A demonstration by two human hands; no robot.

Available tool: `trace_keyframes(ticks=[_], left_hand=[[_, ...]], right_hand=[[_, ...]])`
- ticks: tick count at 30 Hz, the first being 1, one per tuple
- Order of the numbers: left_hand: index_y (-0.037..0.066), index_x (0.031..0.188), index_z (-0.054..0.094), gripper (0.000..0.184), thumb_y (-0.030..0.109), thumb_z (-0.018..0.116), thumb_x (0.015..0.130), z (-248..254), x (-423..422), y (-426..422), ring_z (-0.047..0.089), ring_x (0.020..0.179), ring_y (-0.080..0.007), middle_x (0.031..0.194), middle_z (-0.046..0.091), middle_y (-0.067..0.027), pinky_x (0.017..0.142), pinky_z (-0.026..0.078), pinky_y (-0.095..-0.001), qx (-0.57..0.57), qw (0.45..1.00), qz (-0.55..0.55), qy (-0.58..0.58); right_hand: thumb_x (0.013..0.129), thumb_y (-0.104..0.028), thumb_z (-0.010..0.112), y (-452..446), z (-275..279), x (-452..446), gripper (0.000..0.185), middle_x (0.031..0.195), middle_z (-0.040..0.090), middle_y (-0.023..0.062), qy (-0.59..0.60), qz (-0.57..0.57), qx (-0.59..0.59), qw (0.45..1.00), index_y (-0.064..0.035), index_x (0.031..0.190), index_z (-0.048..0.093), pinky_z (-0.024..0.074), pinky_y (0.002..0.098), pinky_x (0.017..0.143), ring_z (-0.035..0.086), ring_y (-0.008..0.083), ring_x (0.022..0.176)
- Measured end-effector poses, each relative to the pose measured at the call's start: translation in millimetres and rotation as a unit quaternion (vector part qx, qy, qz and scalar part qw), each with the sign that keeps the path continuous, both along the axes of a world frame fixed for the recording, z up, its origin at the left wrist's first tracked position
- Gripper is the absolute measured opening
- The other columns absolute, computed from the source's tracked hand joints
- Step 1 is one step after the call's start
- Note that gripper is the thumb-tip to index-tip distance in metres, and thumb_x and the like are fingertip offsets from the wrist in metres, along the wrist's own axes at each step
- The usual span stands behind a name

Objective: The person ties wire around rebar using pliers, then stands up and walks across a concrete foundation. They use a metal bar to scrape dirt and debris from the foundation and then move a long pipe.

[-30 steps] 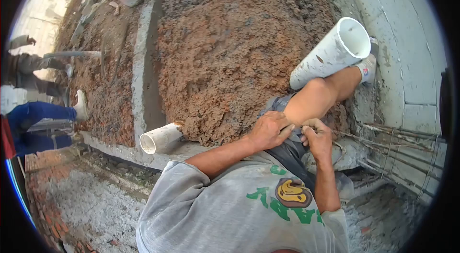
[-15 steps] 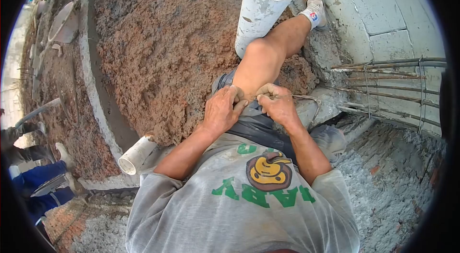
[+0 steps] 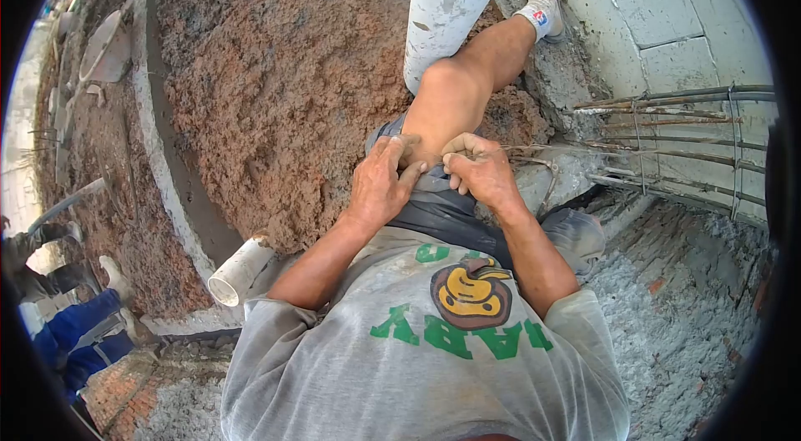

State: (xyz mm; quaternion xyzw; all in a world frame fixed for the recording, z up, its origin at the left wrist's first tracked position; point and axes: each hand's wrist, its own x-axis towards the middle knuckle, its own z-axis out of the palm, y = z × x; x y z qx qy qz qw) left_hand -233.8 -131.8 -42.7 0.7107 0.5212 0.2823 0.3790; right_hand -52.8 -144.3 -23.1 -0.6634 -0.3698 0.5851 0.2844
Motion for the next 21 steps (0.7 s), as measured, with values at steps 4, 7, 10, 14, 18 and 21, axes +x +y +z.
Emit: trace_keyframes(ticks=[4, 7, 10, 14, 18, 21], left_hand=[[0.004, 0.095, 0.062, 0.019, 0.011, 0.069, 0.079, -1, 2, 2, 0.062, 0.074, -0.0271, 0.081, 0.06, -0.0117, 0.066, 0.05, -0.0382, 0.046, 0.998, -0.035, 0.023], [0.003, 0.091, 0.065, 0.013, 0.009, 0.067, 0.08, 4, 3, 4, 0.063, 0.073, -0.0243, 0.08, 0.062, -0.0112, 0.066, 0.05, -0.0352, 0.059, 0.997, -0.047, 0.025], [0.001, 0.091, 0.065, 0.011, 0.007, 0.065, 0.082, 4, -4, 7, 0.064, 0.076, -0.0229, 0.084, 0.065, -0.0119, 0.068, 0.05, -0.0335, 0.015, 0.997, -0.069, -0.036], [-0.001, 0.091, 0.065, 0.01, 0.007, 0.063, 0.086, 4, -15, 15, 0.065, 0.081, -0.0183, 0.09, 0.068, -0.0111, 0.072, 0.051, -0.0317, -0.223, 0.94, -0.093, -0.242], [-0.002, 0.091, 0.065, 0.013, 0.011, 0.063, 0.088, -1, -13, 19, 0.063, 0.081, -0.0156, 0.089, 0.068, -0.0089, 0.074, 0.051, -0.0302, -0.268, 0.913, -0.091, -0.292], [-0.002, 0.091, 0.066, 0.02, 0.018, 0.064, 0.089, 2, -5, 22, 0.06, 0.081, -0.0103, 0.087, 0.067, -0.007, 0.073, 0.049, -0.0255, -0.31, 0.884, -0.059, -0.345]], right_hand=[[0.081, -0.009, 0.057, -2, 1, 0, 0.013, 0.068, 0.061, 0.005, 0.031, -0.026, 0.0, 0.999, 0.0018, 0.085, 0.064, 0.0449, 0.0235, 0.045, 0.056, 0.0092, 0.052], [0.081, -0.007, 0.057, 0, 3, 2, 0.011, 0.069, 0.061, 0.0054, 0.039, -0.02, 0.008, 0.999, 0.0013, 0.084, 0.063, 0.0445, 0.0236, 0.045, 0.056, 0.0091, 0.052], [0.082, -0.006, 0.057, 0, 5, 8, 0.011, 0.07, 0.061, 0.006, 0.089, -0.043, 0.012, 0.995, 0.002, 0.084, 0.063, 0.0444, 0.0223, 0.044, 0.057, 0.0095, 0.053], [0.082, -0.006, 0.059, 3, 11, 19, 0.01, 0.071, 0.061, 0.0064, 0.221, -0.028, 0.011, 0.975, 0.0026, 0.086, 0.062, 0.0445, 0.0204, 0.044, 0.058, 0.0097, 0.054], [0.082, -0.006, 0.06, 8, 14, 17, 0.01, 0.071, 0.061, 0.0065, 0.278, -0.02, 0.002, 0.96, 0.0024, 0.086, 0.062, 0.0445, 0.0199, 0.043, 0.058, 0.0098, 0.053], [0.082, -0.006, 0.06, 11, 12, 15, 0.01, 0.071, 0.061, 0.0064, 0.266, 0.002, 0.023, 0.964, 0.0026, 0.086, 0.062, 0.0442, 0.02, 0.043, 0.057, 0.0096, 0.052]])
